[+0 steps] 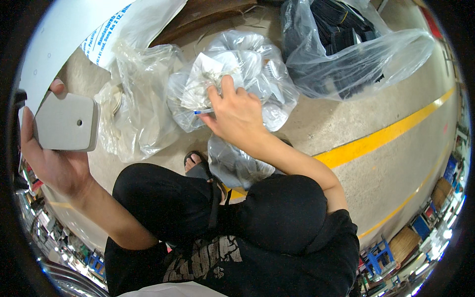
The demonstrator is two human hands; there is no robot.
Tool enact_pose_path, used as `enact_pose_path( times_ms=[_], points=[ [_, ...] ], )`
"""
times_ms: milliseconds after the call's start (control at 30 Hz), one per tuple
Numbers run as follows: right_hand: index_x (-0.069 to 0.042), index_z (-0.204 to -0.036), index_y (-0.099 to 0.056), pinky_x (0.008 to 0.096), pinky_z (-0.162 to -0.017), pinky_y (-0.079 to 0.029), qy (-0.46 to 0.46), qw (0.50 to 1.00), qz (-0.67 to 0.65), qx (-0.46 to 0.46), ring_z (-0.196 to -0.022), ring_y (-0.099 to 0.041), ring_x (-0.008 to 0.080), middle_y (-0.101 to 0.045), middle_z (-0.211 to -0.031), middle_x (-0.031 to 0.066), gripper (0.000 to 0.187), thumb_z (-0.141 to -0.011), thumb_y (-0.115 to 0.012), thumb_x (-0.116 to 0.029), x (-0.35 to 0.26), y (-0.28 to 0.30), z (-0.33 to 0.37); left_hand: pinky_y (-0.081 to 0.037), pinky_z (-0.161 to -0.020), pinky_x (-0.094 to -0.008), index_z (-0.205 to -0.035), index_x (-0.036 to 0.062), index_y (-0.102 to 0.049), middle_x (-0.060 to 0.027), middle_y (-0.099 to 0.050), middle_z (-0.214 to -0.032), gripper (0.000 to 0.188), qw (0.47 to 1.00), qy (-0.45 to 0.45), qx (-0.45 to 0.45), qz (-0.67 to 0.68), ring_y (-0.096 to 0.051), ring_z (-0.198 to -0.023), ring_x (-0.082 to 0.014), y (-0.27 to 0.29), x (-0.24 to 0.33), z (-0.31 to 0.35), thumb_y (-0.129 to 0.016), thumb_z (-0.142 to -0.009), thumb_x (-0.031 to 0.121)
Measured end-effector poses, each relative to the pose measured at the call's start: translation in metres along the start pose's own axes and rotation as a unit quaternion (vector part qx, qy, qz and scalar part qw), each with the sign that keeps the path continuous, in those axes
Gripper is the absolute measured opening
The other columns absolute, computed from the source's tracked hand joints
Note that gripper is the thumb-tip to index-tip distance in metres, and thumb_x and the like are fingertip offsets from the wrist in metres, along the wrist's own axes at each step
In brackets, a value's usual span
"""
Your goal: The person walks through a warehouse, then crouches to open plastic bags containing small white items. They remove items one by one, inspect them, and write counts on a notepad using a pen. The person continues counting and labeling items from multiple bags.
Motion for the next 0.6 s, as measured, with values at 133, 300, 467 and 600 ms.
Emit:
enact_pose_path(
  times_ms=[133, 300, 467, 600],
  points=[
    [-0.016, -0.114, -0.069, 0.0358, -0.056, -0.052, 0.036, 0.999, 0.008, 0.001, -0.068, -0.065, 0.0244, -0.051, -0.099, 0.0096, 0.049, -0.074, -0.081, -0.041, 0.005, -0.002, 0.001, -0.058, -0.088, -0.0329, -0.129, -0.0001, -0.052, -0.0181, -0.067, -0.115, 0.041, 0.999, 0.011, 0.032, -0.006, -0.067, -0.105, -0.0227, -0.004, -0.003, -0.002, -0.031, -0.107, 0.027],
    [-0.016, -0.110, -0.069, 0.0358, -0.056, -0.052, 0.117, 0.992, -0.019, 0.030, -0.069, -0.065, 0.0249, -0.052, -0.095, 0.0090, 0.041, -0.079, -0.078, -0.040, 0.009, -0.015, 0.003, -0.058, -0.086, -0.0318, -0.127, 0.0009, -0.053, -0.0173, -0.067, -0.114, 0.041, 0.994, 0.045, 0.090, -0.032, -0.067, -0.104, -0.0210, -0.010, -0.004, 0.000, -0.030, -0.106, 0.028],
    [-0.015, -0.117, -0.068, 0.0362, -0.054, -0.052, 0.044, 0.999, -0.007, 0.000, -0.067, -0.065, 0.0263, -0.051, -0.098, 0.0119, 0.050, -0.076, -0.080, -0.040, 0.000, -0.006, -0.001, -0.058, -0.086, -0.0317, -0.127, 0.0003, -0.053, -0.0169, -0.066, -0.114, 0.042, 0.996, 0.052, 0.070, -0.008, -0.066, -0.104, -0.0202, -0.011, 0.005, 0.002, -0.029, -0.107, 0.029],
    [-0.012, -0.126, -0.064, 0.0369, -0.055, -0.053, -0.035, 0.999, -0.026, -0.027, -0.067, -0.066, 0.0292, -0.049, -0.103, 0.0168, 0.061, -0.075, -0.080, -0.042, -0.003, -0.003, -0.007, -0.058, -0.086, -0.0326, -0.127, -0.0009, -0.053, -0.0174, -0.066, -0.115, 0.044, 0.999, 0.039, 0.026, 0.024, -0.066, -0.105, -0.0218, -0.008, 0.002, -0.001, -0.027, -0.107, 0.028]
  ],
)
Point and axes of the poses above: each hand's wrist, its own z-axis away from the middle knuckle, its own y-axis out of the back of the hand, x = y × z, the point moved 1 cm from there along -z, towards the middle knuckle
